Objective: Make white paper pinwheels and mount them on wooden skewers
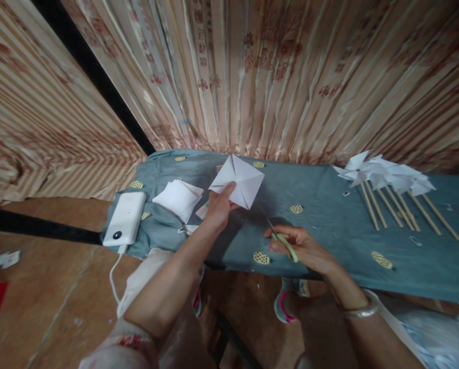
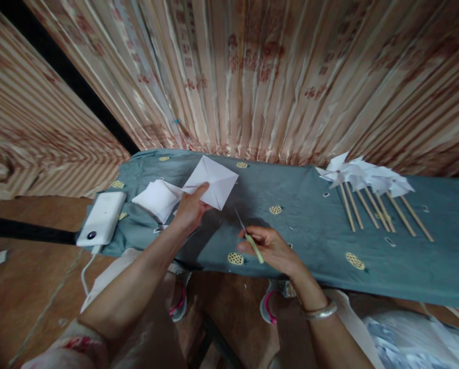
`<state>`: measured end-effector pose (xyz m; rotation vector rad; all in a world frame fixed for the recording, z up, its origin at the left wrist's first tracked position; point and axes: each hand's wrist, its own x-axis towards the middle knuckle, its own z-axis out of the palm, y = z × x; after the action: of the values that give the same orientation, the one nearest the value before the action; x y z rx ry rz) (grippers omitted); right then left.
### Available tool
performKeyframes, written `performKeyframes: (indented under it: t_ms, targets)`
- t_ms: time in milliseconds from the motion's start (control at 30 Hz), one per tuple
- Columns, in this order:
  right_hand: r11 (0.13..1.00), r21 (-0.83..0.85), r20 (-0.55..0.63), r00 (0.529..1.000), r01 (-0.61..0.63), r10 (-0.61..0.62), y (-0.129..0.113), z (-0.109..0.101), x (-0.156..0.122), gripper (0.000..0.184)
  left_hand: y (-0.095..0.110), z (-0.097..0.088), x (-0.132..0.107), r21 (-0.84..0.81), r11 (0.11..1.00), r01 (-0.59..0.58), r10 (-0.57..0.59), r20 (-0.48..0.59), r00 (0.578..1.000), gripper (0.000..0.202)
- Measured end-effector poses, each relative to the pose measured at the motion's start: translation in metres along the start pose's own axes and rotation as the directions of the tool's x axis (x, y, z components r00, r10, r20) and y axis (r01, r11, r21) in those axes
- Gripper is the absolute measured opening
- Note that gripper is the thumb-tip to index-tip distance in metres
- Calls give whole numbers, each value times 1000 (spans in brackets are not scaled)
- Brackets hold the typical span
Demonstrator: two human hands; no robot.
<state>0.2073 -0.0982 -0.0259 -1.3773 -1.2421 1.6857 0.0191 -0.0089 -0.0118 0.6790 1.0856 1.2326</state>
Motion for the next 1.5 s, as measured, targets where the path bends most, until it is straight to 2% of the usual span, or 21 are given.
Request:
performKeyframes:
  t_ms: [100, 200, 267, 333, 400, 533, 700, 933, 1167, 1400, 1433, 1500]
  targets:
    - [997, -6, -223, 972, 79, -78, 0, -13, 1, 48, -8, -2, -1, 84, 996, 5, -11, 71, 997, 27]
    - [980, -8, -460, 870, 198, -179, -4, -23, 6, 48, -19, -2, -5, 204, 979, 4, -40, 172, 984, 29]
    - [969, 8, -530, 823, 247, -205, -9, -27, 9, 50, -26, 0, -9, 250, 968, -13, -49, 240, 970, 30]
    - [961, 41, -547, 811, 273, -208, -12, -28, 12, 51, -31, 2, -14, 277, 960, -25, -63, 303, 951, 29]
    - [958, 68, -533, 822, 280, -202, -14, -27, 15, 52, -34, 4, -17, 318, 948, -25, -90, 344, 935, 25]
    - [954, 121, -491, 852, 273, -182, -13, -20, 19, 51, -37, 7, -22, 350, 937, -10, -118, 342, 932, 20]
    - [942, 191, -492, 858, 275, -150, -15, -14, 21, 51, -40, 9, -27, 333, 941, 65, -189, 355, 916, 29]
    - [941, 126, -608, 774, 314, -177, -20, -19, 20, 50, -45, 11, -28, 360, 924, 129, -261, 348, 900, 21]
    - [921, 121, -702, 687, 372, -186, -16, -32, 22, 47, -39, 13, -32, 357, 916, 184, -319, 369, 873, 21]
    - [879, 83, -809, 547, 469, -215, -14, -44, 29, 37, -38, 12, -34, 353, 910, 218, -355, 391, 849, 30]
    - [870, 97, -815, 541, 484, -210, -14, -43, 30, 37, -39, 13, -35, 333, 915, 228, -353, 387, 852, 33]
    - [850, 152, -802, 566, 505, -193, -13, -36, 33, 37, -40, 17, -39, 274, 933, 234, -329, 387, 861, 39]
